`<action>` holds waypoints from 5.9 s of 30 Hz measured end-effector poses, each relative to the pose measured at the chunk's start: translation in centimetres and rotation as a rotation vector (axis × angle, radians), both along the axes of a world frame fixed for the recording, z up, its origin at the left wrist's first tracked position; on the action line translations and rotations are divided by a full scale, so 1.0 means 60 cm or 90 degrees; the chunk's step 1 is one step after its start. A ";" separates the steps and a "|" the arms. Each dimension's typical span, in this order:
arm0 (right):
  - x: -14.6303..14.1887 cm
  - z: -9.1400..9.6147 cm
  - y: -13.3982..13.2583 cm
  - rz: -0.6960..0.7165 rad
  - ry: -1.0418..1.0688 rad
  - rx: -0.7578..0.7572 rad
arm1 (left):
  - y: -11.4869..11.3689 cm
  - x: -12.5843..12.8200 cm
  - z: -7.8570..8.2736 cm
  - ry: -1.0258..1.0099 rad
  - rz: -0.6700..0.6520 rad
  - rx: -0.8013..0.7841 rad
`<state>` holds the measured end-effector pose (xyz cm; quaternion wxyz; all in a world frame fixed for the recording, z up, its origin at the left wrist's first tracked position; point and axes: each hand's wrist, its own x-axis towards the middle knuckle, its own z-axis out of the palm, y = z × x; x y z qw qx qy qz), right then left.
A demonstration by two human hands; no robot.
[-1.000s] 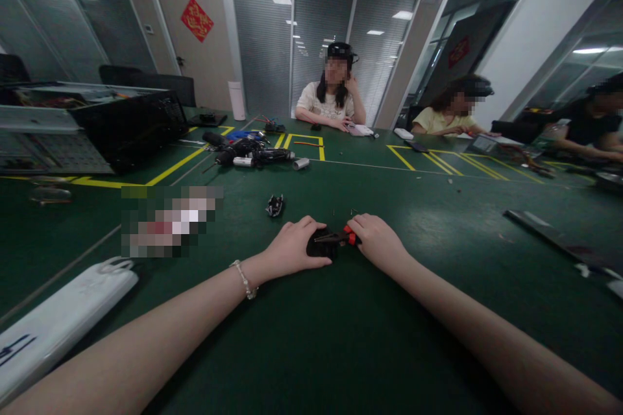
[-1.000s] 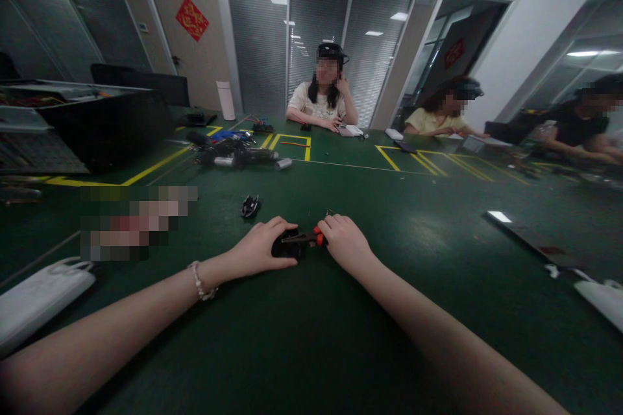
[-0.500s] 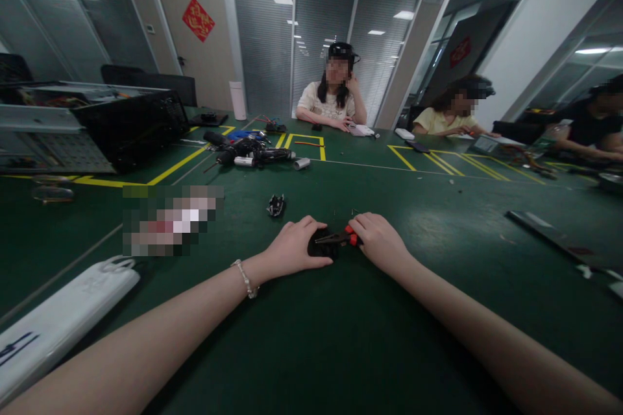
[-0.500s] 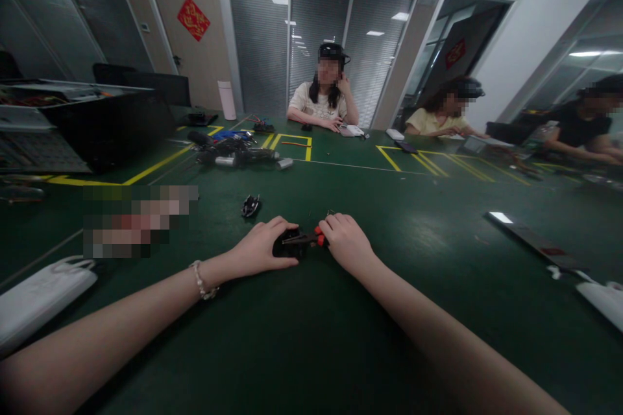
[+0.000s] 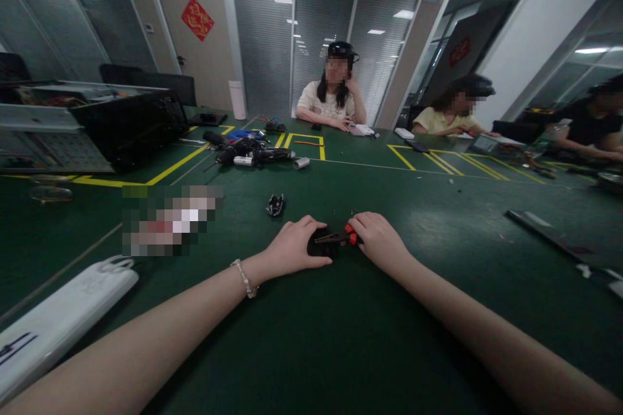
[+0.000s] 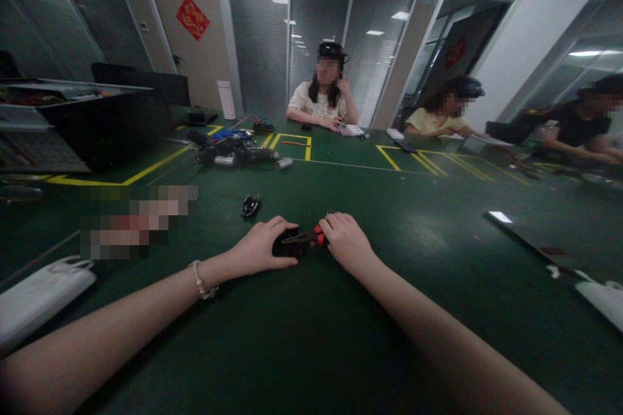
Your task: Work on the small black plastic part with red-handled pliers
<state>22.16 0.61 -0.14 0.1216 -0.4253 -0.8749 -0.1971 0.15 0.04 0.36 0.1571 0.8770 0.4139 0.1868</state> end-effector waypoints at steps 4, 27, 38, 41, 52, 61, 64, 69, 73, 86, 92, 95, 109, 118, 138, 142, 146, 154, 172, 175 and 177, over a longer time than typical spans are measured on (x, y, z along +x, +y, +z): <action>0.001 -0.002 0.002 0.007 0.008 0.005 | 0.001 -0.001 -0.004 -0.006 -0.007 0.013; -0.001 -0.002 0.005 -0.010 0.007 -0.022 | 0.001 -0.002 -0.003 -0.010 -0.013 0.008; -0.003 0.002 0.001 -0.018 -0.046 0.017 | 0.003 -0.002 -0.005 -0.010 -0.005 0.011; -0.003 0.005 -0.004 -0.021 -0.058 0.039 | 0.004 -0.002 -0.004 -0.013 -0.007 0.014; -0.004 0.005 -0.002 -0.015 -0.026 -0.015 | 0.001 -0.002 -0.001 -0.004 -0.016 0.011; -0.006 0.004 0.002 -0.017 -0.032 -0.027 | 0.002 -0.001 -0.003 -0.007 -0.012 0.010; -0.005 0.003 0.001 -0.019 -0.037 -0.020 | 0.003 -0.001 -0.005 -0.009 -0.014 0.017; -0.004 0.004 -0.002 -0.013 -0.043 0.001 | 0.002 -0.002 -0.002 -0.011 -0.006 0.009; -0.004 0.006 -0.004 -0.010 -0.040 0.002 | 0.001 -0.003 0.000 -0.011 -0.002 -0.004; -0.003 0.004 0.006 0.002 -0.026 -0.038 | 0.001 -0.002 0.000 -0.011 -0.012 -0.003; -0.004 0.005 0.001 -0.007 -0.038 -0.002 | 0.001 -0.001 -0.002 -0.007 0.000 0.005; -0.003 0.006 -0.001 -0.005 -0.040 0.012 | 0.000 -0.001 -0.001 -0.007 0.005 -0.002; -0.005 0.006 0.000 -0.015 -0.020 -0.017 | 0.003 -0.002 -0.002 -0.021 -0.014 0.002; -0.004 0.006 -0.001 -0.011 -0.034 -0.012 | 0.002 -0.003 -0.002 -0.017 -0.003 -0.001; -0.002 0.003 0.003 -0.008 -0.041 -0.006 | 0.002 -0.002 0.000 -0.018 -0.006 -0.007; -0.001 0.003 0.002 -0.005 -0.037 0.001 | 0.002 -0.002 0.000 -0.019 -0.007 -0.001; -0.003 0.002 0.001 -0.014 -0.035 0.006 | 0.002 -0.004 -0.001 -0.017 -0.007 -0.003; -0.003 0.001 0.001 -0.023 -0.043 -0.001 | 0.003 -0.002 -0.006 -0.016 -0.013 0.019; -0.002 0.004 0.000 -0.003 -0.026 -0.009 | 0.001 -0.003 -0.004 -0.020 -0.004 0.011; -0.002 0.005 0.000 -0.001 -0.020 -0.011 | -0.001 -0.002 -0.002 -0.012 0.007 0.000; -0.002 0.005 0.000 -0.003 -0.023 -0.010 | -0.002 -0.002 0.000 -0.009 0.011 -0.007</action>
